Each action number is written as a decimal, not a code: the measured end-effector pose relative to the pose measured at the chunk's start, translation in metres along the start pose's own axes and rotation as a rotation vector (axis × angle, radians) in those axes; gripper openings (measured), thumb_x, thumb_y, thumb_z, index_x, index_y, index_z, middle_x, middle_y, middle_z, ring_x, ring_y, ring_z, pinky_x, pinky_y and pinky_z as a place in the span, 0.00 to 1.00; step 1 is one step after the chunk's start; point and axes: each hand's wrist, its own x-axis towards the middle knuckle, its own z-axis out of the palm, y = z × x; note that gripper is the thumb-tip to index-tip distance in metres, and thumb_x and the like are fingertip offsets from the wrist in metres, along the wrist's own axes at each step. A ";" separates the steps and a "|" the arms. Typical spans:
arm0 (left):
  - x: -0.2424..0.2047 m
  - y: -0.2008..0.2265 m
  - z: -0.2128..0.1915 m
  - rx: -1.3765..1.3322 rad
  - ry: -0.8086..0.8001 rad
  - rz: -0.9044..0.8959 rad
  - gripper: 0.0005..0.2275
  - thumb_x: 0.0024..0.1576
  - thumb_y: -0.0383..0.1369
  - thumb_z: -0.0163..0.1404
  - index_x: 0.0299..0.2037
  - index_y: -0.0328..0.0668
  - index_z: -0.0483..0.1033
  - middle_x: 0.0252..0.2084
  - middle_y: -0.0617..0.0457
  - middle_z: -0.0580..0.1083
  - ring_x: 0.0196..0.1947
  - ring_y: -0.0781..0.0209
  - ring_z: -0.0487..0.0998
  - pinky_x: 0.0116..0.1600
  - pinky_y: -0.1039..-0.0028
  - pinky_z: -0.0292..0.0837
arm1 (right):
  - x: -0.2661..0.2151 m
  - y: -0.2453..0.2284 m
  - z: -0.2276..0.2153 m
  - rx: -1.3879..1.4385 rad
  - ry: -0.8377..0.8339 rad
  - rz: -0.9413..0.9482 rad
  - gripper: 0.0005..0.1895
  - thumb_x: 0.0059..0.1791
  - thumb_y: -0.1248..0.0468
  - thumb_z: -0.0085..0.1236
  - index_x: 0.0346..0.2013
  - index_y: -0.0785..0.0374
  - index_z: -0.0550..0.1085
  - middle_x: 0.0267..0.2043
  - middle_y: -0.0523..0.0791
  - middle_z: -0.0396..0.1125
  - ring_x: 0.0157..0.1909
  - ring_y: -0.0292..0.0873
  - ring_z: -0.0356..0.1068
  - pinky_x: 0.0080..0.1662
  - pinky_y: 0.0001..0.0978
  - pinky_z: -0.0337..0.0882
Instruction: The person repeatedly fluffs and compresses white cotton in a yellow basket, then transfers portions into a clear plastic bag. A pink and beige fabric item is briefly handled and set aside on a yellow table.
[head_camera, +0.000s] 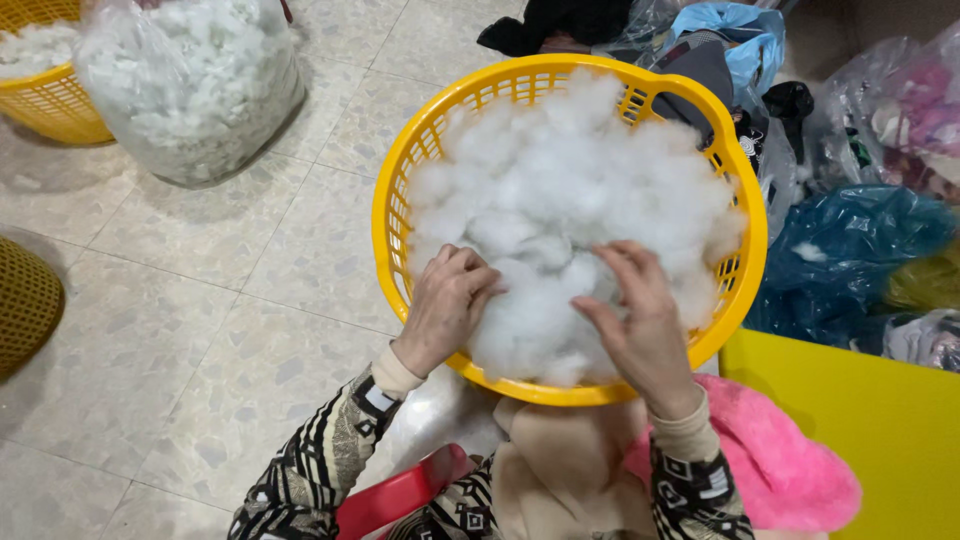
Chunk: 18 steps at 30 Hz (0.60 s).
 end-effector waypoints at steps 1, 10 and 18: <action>0.000 0.005 0.001 -0.047 0.037 -0.011 0.06 0.52 0.26 0.61 0.38 0.39 0.81 0.35 0.51 0.74 0.41 0.51 0.75 0.42 0.64 0.72 | -0.002 -0.008 0.008 0.117 -0.091 0.029 0.37 0.41 0.62 0.68 0.65 0.57 0.66 0.64 0.50 0.63 0.55 0.49 0.70 0.47 0.37 0.73; 0.012 0.040 0.005 -0.296 0.214 0.171 0.42 0.41 0.39 0.69 0.65 0.32 0.62 0.56 0.41 0.73 0.56 0.46 0.72 0.62 0.57 0.68 | -0.005 0.018 0.066 0.243 0.165 -0.011 0.17 0.47 0.76 0.63 0.51 0.66 0.78 0.38 0.48 0.73 0.33 0.44 0.70 0.37 0.29 0.69; 0.003 0.028 0.048 -0.309 -0.063 0.007 0.32 0.49 0.29 0.65 0.65 0.36 0.66 0.58 0.38 0.71 0.58 0.37 0.74 0.59 0.57 0.72 | -0.017 0.036 0.041 0.574 0.153 0.000 0.21 0.44 0.72 0.62 0.53 0.67 0.72 0.44 0.39 0.70 0.44 0.33 0.69 0.44 0.23 0.71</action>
